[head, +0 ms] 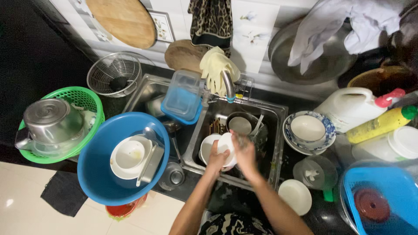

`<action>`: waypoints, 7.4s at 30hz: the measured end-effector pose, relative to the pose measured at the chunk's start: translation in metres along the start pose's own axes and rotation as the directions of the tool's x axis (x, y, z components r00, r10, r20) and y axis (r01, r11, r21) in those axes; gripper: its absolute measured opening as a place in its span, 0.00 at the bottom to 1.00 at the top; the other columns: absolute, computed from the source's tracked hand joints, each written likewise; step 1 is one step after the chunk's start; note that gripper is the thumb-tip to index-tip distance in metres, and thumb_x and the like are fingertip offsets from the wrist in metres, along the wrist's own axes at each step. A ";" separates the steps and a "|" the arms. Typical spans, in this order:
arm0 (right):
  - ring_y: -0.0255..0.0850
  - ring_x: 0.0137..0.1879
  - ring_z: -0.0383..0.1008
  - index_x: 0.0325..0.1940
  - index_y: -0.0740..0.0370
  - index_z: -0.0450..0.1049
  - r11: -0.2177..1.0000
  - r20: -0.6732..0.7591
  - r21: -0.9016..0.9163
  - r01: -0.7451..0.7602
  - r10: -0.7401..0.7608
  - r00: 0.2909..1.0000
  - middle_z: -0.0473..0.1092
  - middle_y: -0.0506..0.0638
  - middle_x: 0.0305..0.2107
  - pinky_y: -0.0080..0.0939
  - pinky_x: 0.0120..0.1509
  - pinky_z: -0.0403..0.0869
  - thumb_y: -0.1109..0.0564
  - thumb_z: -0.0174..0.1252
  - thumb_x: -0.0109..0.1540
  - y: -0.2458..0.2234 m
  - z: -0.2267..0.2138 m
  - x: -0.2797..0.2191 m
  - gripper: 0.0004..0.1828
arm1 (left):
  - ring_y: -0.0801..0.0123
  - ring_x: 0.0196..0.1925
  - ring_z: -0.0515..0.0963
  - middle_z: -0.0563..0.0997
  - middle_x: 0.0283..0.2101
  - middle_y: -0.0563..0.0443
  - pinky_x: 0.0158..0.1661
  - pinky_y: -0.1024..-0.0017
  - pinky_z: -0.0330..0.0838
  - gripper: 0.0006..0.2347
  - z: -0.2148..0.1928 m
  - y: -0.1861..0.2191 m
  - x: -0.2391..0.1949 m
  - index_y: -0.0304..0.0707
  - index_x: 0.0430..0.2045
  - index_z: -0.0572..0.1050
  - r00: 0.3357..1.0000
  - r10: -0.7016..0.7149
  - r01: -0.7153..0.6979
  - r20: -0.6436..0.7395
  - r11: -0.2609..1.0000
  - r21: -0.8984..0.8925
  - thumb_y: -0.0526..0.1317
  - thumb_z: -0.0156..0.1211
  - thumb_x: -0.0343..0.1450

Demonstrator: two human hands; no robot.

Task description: The person washes various dishes, including bowls, plates, and a plastic container, using a sponge and running water in a kitchen sink. They scrub each item and place them into a blue basin or stack them in the sink.

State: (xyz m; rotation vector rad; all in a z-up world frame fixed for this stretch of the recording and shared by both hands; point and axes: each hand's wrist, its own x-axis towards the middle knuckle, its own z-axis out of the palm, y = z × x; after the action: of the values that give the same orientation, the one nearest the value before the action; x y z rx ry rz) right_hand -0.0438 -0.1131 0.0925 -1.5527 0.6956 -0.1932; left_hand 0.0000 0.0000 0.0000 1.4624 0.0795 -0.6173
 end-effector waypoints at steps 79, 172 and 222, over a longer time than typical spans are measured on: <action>0.57 0.43 0.84 0.58 0.71 0.78 0.690 0.091 -0.697 -0.194 0.354 0.931 0.78 0.67 0.47 0.50 0.38 0.81 0.56 0.57 0.62 0.130 0.039 0.096 0.23 | 0.43 0.45 0.83 0.77 0.49 0.29 0.41 0.55 0.81 0.26 -0.385 0.035 -0.035 0.30 0.56 0.69 0.531 0.230 0.263 -0.816 0.870 0.416 0.39 0.65 0.62; 0.55 0.42 0.81 0.43 0.67 0.78 0.691 0.424 -0.584 0.427 -0.188 0.886 0.78 0.64 0.35 0.50 0.48 0.76 0.57 0.67 0.57 0.078 -0.014 0.049 0.14 | 0.41 0.55 0.76 0.77 0.50 0.31 0.57 0.54 0.69 0.20 0.020 0.079 -0.065 0.45 0.55 0.77 0.946 0.270 -0.107 -0.180 0.784 0.612 0.53 0.57 0.73; 0.33 0.14 0.63 0.45 0.54 0.76 0.770 0.372 0.279 -0.574 0.465 0.803 0.67 0.44 0.17 0.33 0.14 0.57 0.42 0.58 0.67 0.075 0.008 0.019 0.15 | 0.40 0.49 0.77 0.79 0.43 0.36 0.52 0.53 0.70 0.19 0.018 0.100 -0.048 0.39 0.47 0.80 0.681 0.732 -0.539 0.014 0.489 0.686 0.34 0.59 0.60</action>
State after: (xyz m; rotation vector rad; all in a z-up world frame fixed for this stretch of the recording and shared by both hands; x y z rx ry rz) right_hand -0.0480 -0.1129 0.0151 -0.9345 0.7851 0.3041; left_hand -0.0023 -0.0018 0.1121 2.0824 -0.5152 0.2605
